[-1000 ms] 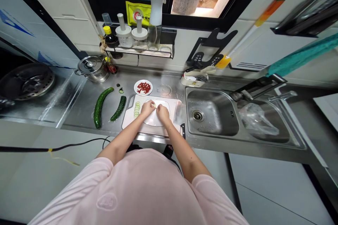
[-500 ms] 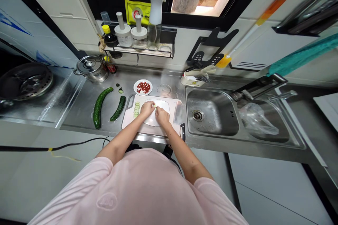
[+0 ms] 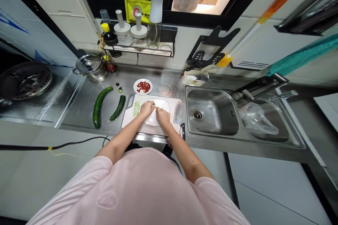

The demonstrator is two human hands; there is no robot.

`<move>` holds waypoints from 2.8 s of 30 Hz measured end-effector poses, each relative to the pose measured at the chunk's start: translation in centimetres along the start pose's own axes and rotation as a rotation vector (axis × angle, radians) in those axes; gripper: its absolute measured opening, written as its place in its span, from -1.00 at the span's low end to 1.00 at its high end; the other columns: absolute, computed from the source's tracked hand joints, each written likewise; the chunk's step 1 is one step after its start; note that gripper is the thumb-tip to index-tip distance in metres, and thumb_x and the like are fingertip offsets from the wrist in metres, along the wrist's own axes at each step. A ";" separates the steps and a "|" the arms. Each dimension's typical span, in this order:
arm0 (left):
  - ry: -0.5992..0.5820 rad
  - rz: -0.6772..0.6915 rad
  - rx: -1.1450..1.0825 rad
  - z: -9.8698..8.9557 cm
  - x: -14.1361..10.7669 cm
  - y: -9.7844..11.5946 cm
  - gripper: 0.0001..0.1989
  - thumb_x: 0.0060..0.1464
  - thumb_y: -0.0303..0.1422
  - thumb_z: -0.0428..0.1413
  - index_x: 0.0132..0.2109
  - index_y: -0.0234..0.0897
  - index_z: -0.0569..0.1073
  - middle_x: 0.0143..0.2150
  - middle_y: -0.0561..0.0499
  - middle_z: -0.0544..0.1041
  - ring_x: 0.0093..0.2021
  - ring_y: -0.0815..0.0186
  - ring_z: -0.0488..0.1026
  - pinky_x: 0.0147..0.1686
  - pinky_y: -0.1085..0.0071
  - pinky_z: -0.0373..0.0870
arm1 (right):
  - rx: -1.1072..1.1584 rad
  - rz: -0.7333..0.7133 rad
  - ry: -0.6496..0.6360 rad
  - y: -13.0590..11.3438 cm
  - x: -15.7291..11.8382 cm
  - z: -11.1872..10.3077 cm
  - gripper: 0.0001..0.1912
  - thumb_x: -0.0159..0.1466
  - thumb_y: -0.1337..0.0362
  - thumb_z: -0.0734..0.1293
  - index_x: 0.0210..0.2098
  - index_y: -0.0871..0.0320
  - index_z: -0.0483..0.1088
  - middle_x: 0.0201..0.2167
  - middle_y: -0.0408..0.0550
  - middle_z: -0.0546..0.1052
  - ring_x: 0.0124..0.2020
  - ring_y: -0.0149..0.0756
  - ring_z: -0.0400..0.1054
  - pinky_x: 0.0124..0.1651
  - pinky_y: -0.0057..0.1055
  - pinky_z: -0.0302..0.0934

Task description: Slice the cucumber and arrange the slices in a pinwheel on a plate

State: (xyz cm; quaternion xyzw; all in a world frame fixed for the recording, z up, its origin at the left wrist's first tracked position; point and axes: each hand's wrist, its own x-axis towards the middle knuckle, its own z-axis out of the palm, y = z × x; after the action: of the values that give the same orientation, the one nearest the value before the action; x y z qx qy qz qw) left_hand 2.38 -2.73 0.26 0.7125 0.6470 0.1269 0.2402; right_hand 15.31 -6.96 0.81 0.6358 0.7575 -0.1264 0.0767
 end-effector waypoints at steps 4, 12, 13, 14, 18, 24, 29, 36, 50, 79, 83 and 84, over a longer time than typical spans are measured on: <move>0.003 -0.015 0.001 0.0 0.0 0.1 -0.76 0.08 -0.33 0.08 -0.09 -0.19 0.48 -0.20 -0.09 0.49 -0.18 0.21 0.40 -0.19 0.38 0.26 | -0.005 -0.011 0.023 0.0 0.1 0.3 -0.62 0.41 0.18 -0.09 0.05 0.14 0.18 -0.15 0.12 0.41 -0.21 -0.25 0.37 -0.20 -0.39 0.14; 0.033 -0.080 -0.042 0.2 0.5 0.2 -0.79 0.06 -0.33 0.11 -0.13 -0.18 0.48 -0.23 -0.07 0.48 -0.22 0.25 0.40 -0.20 0.40 0.24 | -0.017 -0.004 0.040 -0.1 0.8 0.4 -0.63 0.41 0.19 -0.09 0.04 0.14 0.19 -0.17 0.11 0.42 -0.20 -0.24 0.38 -0.19 -0.39 0.14; 0.037 -0.082 -0.046 0.2 0.7 0.2 -0.80 0.06 -0.33 0.11 -0.13 -0.18 0.48 -0.23 -0.06 0.48 -0.22 0.25 0.39 -0.20 0.40 0.24 | -0.020 -0.003 0.041 -0.1 0.9 0.4 -0.63 0.41 0.20 -0.09 0.04 0.14 0.19 -0.17 0.11 0.42 -0.20 -0.24 0.38 -0.19 -0.39 0.14; 0.042 -0.080 -0.051 0.2 0.8 0.2 -0.80 0.05 -0.33 0.12 -0.14 -0.19 0.48 -0.23 -0.06 0.48 -0.23 0.25 0.39 -0.20 0.40 0.24 | -0.022 0.000 0.039 -0.1 1.1 0.3 -0.63 0.41 0.20 -0.09 0.04 0.14 0.19 -0.17 0.12 0.42 -0.20 -0.24 0.38 -0.19 -0.39 0.15; 0.062 -0.072 -0.072 0.1 1.2 0.1 -0.80 0.04 -0.34 0.12 -0.14 -0.19 0.48 -0.23 -0.06 0.49 -0.24 0.25 0.40 -0.21 0.40 0.23 | -0.027 0.013 0.020 -0.2 1.4 0.0 -0.65 0.41 0.23 -0.08 0.06 0.13 0.17 -0.14 0.13 0.41 -0.19 -0.24 0.38 -0.18 -0.38 0.15; 0.054 -0.097 -0.055 0.0 1.5 0.2 -0.78 0.05 -0.34 0.11 -0.12 -0.18 0.47 -0.20 -0.06 0.49 -0.24 0.27 0.40 -0.21 0.42 0.23 | -0.025 0.021 0.013 -0.3 1.7 -0.2 -0.63 0.41 0.21 -0.09 0.07 0.13 0.16 -0.13 0.15 0.41 -0.19 -0.24 0.38 -0.18 -0.37 0.16; 0.072 -0.068 -0.066 0.1 1.7 0.2 -0.79 0.04 -0.36 0.12 -0.13 -0.19 0.47 -0.22 -0.06 0.48 -0.25 0.25 0.39 -0.22 0.40 0.23 | -0.004 0.038 0.041 -0.3 2.0 0.0 -0.61 0.42 0.18 -0.10 0.05 0.13 0.19 -0.15 0.12 0.42 -0.21 -0.25 0.38 -0.19 -0.38 0.15; 0.071 -0.067 -0.080 0.1 1.7 0.1 -0.80 0.05 -0.35 0.11 -0.13 -0.19 0.47 -0.23 -0.05 0.48 -0.26 0.26 0.39 -0.22 0.40 0.22 | -0.002 0.033 0.049 -0.1 1.8 0.2 -0.60 0.42 0.17 -0.09 0.12 0.09 0.16 -0.15 0.09 0.41 -0.21 -0.28 0.37 -0.19 -0.42 0.14; 0.042 -0.083 0.004 0.1 1.8 0.2 -0.79 0.09 -0.31 0.08 -0.09 -0.17 0.43 -0.17 -0.03 0.48 -0.22 0.28 0.39 -0.22 0.43 0.22 | -0.002 0.002 0.025 0.1 2.1 0.4 -0.60 0.41 0.19 -0.09 0.12 0.07 0.16 -0.13 0.08 0.41 -0.21 -0.28 0.36 -0.18 -0.41 0.12; 0.039 -0.084 0.075 0.0 1.7 0.7 -0.79 0.13 -0.35 0.03 -0.08 -0.16 0.40 -0.13 -0.05 0.48 -0.17 0.25 0.42 -0.22 0.40 0.25 | -0.014 0.007 0.009 0.1 2.3 0.5 -0.58 0.41 0.21 -0.12 0.13 0.06 0.16 -0.13 0.09 0.40 -0.20 -0.25 0.37 -0.17 -0.38 0.13; 0.037 -0.078 0.102 0.0 1.8 0.7 -0.78 0.13 -0.35 0.02 -0.07 -0.16 0.40 -0.12 -0.06 0.48 -0.16 0.23 0.42 -0.21 0.39 0.26 | -0.014 0.000 -0.001 -0.1 2.4 0.3 -0.59 0.41 0.22 -0.10 0.12 0.07 0.18 -0.12 0.09 0.39 -0.18 -0.24 0.36 -0.17 -0.36 0.14; 0.035 -0.075 0.110 0.0 1.8 0.8 -0.78 0.13 -0.35 0.02 -0.07 -0.16 0.40 -0.11 -0.06 0.48 -0.15 0.22 0.42 -0.21 0.38 0.26 | -0.015 -0.002 -0.005 -0.1 2.5 0.2 -0.59 0.41 0.23 -0.10 0.12 0.07 0.18 -0.12 0.10 0.39 -0.18 -0.24 0.36 -0.16 -0.36 0.14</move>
State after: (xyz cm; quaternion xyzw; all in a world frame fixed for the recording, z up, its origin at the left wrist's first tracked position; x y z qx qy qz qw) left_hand 3.28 -1.04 0.37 0.6975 0.6834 0.0942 0.1939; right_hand 14.76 -4.70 -0.08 0.6340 0.7590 -0.1223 0.0834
